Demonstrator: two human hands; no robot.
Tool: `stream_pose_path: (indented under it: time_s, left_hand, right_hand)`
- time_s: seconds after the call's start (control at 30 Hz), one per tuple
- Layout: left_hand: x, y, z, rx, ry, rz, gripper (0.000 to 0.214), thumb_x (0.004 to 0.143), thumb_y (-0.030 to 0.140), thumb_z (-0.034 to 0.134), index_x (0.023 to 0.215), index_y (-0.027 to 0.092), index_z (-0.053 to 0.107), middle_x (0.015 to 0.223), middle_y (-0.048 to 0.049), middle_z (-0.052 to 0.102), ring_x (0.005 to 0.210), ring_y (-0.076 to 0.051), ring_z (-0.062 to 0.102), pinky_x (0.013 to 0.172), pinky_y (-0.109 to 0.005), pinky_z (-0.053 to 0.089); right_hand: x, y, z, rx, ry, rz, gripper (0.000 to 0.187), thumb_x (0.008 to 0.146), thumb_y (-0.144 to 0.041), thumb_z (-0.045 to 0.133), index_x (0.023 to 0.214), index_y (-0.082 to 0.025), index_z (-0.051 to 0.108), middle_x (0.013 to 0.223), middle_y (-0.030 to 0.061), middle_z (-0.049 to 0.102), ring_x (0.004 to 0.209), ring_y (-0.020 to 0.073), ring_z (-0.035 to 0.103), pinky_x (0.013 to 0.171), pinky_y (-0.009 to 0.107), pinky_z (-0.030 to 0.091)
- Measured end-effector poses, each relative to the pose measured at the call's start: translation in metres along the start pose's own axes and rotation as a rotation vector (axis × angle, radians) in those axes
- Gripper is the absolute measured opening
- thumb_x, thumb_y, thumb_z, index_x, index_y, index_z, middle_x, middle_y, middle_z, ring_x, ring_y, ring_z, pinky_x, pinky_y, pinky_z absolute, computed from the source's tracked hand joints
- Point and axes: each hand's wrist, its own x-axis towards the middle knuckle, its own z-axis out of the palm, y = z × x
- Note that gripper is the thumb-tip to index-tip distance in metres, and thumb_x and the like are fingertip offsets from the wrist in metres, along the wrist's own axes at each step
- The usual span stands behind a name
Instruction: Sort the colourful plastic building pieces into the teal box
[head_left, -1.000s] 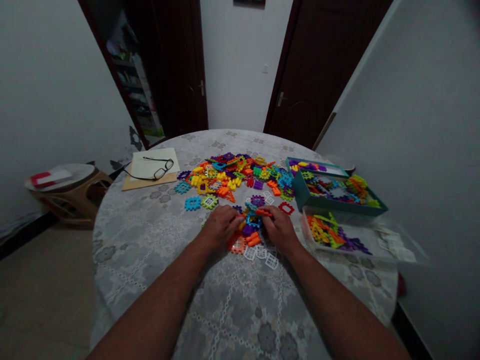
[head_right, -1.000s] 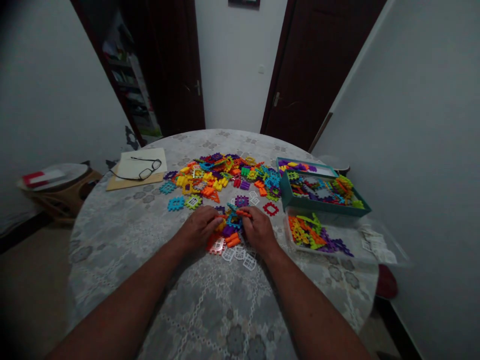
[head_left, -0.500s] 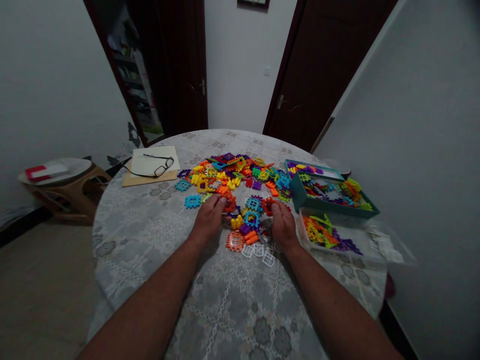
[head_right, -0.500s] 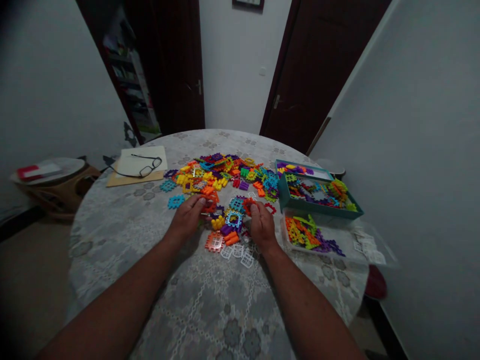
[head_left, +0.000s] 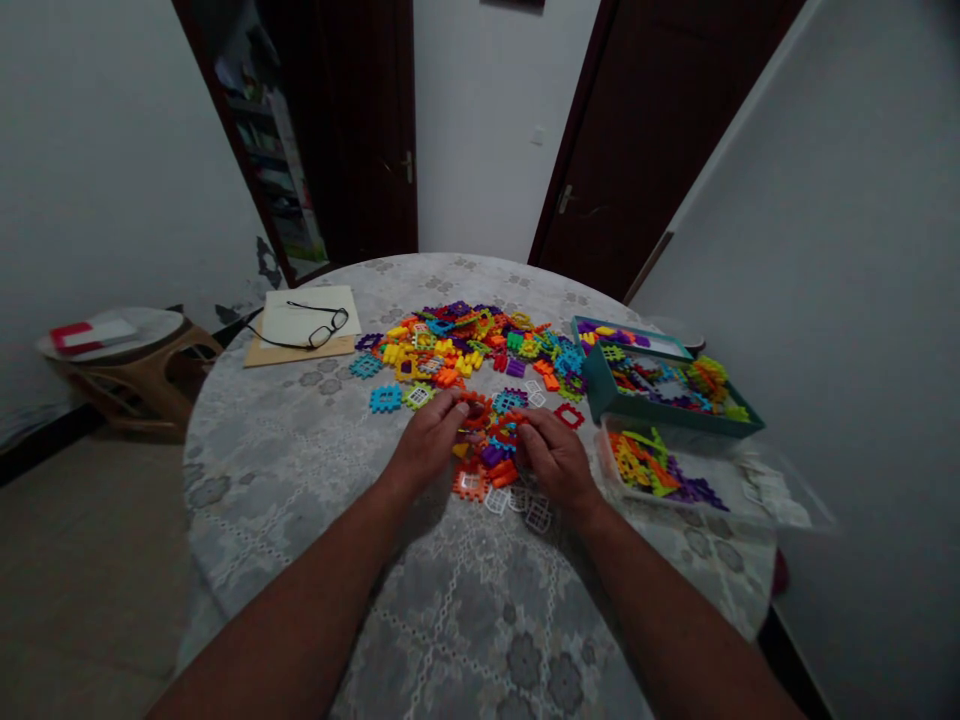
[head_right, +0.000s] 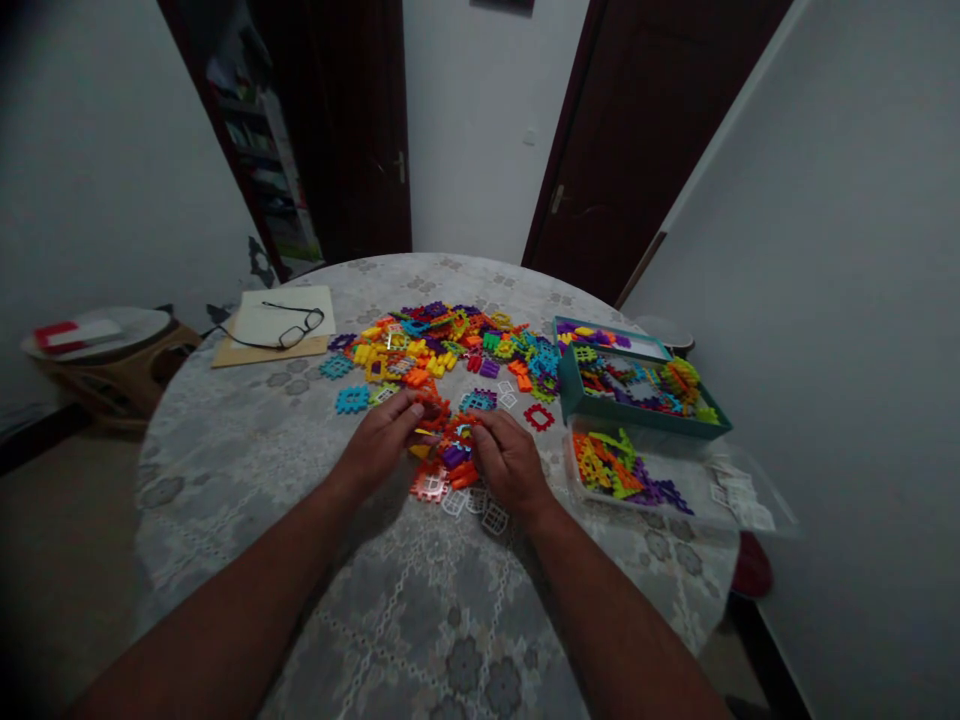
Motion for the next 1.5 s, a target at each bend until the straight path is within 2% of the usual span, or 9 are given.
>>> stream_pose_path:
  time_s: [0.17,0.3,0.47,0.6,0.7,0.83,1.03,1.23,1.5]
  left_hand:
    - [-0.006,-0.007,0.008,-0.062,-0.161,-0.067,0.026,0.102,0.043,0.064,0.112,0.02,0.071,0.108,-0.0091,0.074,0.099,-0.024,0.075,0.084,-0.043,0.068]
    - [-0.008,-0.012,0.012,-0.038,-0.209,-0.124,0.029,0.101,0.045,0.068,0.116,0.021,0.07,0.11,-0.01,0.074,0.096,-0.024,0.076,0.081,-0.042,0.068]
    - [-0.007,-0.011,0.015,-0.019,-0.185,-0.159,0.02,0.099,0.035,0.073,0.112,0.022,0.067,0.11,-0.0102,0.076,0.093,-0.023,0.078,0.079,-0.039,0.068]
    - [-0.001,-0.005,0.012,-0.211,-0.047,-0.213,0.01,0.102,0.025,0.065,0.111,0.022,0.062,0.113,-0.0109,0.077,0.094,-0.023,0.08,0.075,-0.035,0.068]
    - [0.004,0.0,0.005,-0.324,0.013,-0.231,0.007,0.102,0.021,0.06,0.109,0.021,0.059,0.113,-0.0128,0.079,0.091,-0.023,0.082,0.07,-0.035,0.068]
    - [0.005,0.002,0.0,-0.348,0.02,-0.293,0.009,0.103,0.021,0.058,0.111,0.02,0.058,0.113,-0.0144,0.08,0.078,-0.023,0.082,0.052,-0.028,0.062]
    - [0.003,-0.003,0.003,-0.336,0.007,-0.326,0.017,0.101,0.02,0.06,0.117,0.021,0.057,0.112,-0.0123,0.08,0.067,-0.018,0.079,0.04,-0.018,0.046]
    - [0.003,-0.006,0.003,-0.379,-0.04,-0.372,0.014,0.104,0.025,0.057,0.116,0.019,0.061,0.106,-0.0137,0.08,0.07,-0.02,0.079,0.048,-0.024,0.056]
    - [-0.001,-0.008,0.006,-0.441,-0.167,-0.433,0.035,0.111,0.044,0.046,0.116,0.015,0.066,0.097,-0.0154,0.078,0.074,-0.022,0.078,0.059,-0.031,0.063]
  right_hand:
    - [0.0,-0.009,0.001,0.049,-0.084,-0.094,0.037,0.109,-0.034,0.053,0.14,-0.028,0.073,0.115,0.0074,0.073,0.107,0.0228,0.071,0.097,0.038,0.059]
    - [-0.003,-0.004,0.013,0.111,-0.007,0.089,0.029,0.104,-0.039,0.062,0.126,-0.025,0.075,0.109,0.0062,0.077,0.096,0.022,0.072,0.087,0.035,0.06]
    - [-0.001,-0.001,0.009,0.197,0.005,0.245,0.028,0.102,-0.045,0.065,0.117,-0.023,0.073,0.093,0.0036,0.076,0.075,0.0199,0.071,0.068,0.031,0.058]
    - [0.006,0.0,-0.021,-0.118,0.038,0.117,0.026,0.103,-0.035,0.058,0.119,-0.022,0.074,0.098,0.0077,0.077,0.086,0.0234,0.073,0.079,0.036,0.058]
    - [0.003,0.004,-0.043,-0.417,-0.127,0.02,0.021,0.1,-0.025,0.06,0.111,-0.022,0.077,0.109,0.012,0.079,0.101,0.0275,0.073,0.089,0.039,0.056]
    - [-0.011,0.004,-0.051,-0.575,-0.314,0.064,0.015,0.097,-0.032,0.074,0.111,-0.027,0.077,0.106,0.0102,0.08,0.095,0.0275,0.074,0.082,0.036,0.054]
    - [-0.02,0.0,-0.041,-0.609,-0.421,0.078,0.04,0.081,-0.029,0.091,0.118,-0.029,0.074,0.106,0.0078,0.076,0.086,0.0254,0.072,0.073,0.032,0.05]
    - [-0.011,-0.001,-0.043,-0.564,-0.284,0.042,0.043,0.093,-0.032,0.079,0.134,-0.028,0.067,0.122,0.0109,0.073,0.107,0.0298,0.072,0.092,0.04,0.056]
    - [-0.003,-0.016,-0.019,-0.344,-0.042,-0.272,0.059,0.098,-0.022,0.069,0.155,-0.025,0.053,0.143,0.0169,0.061,0.135,0.0343,0.06,0.115,0.055,0.053]
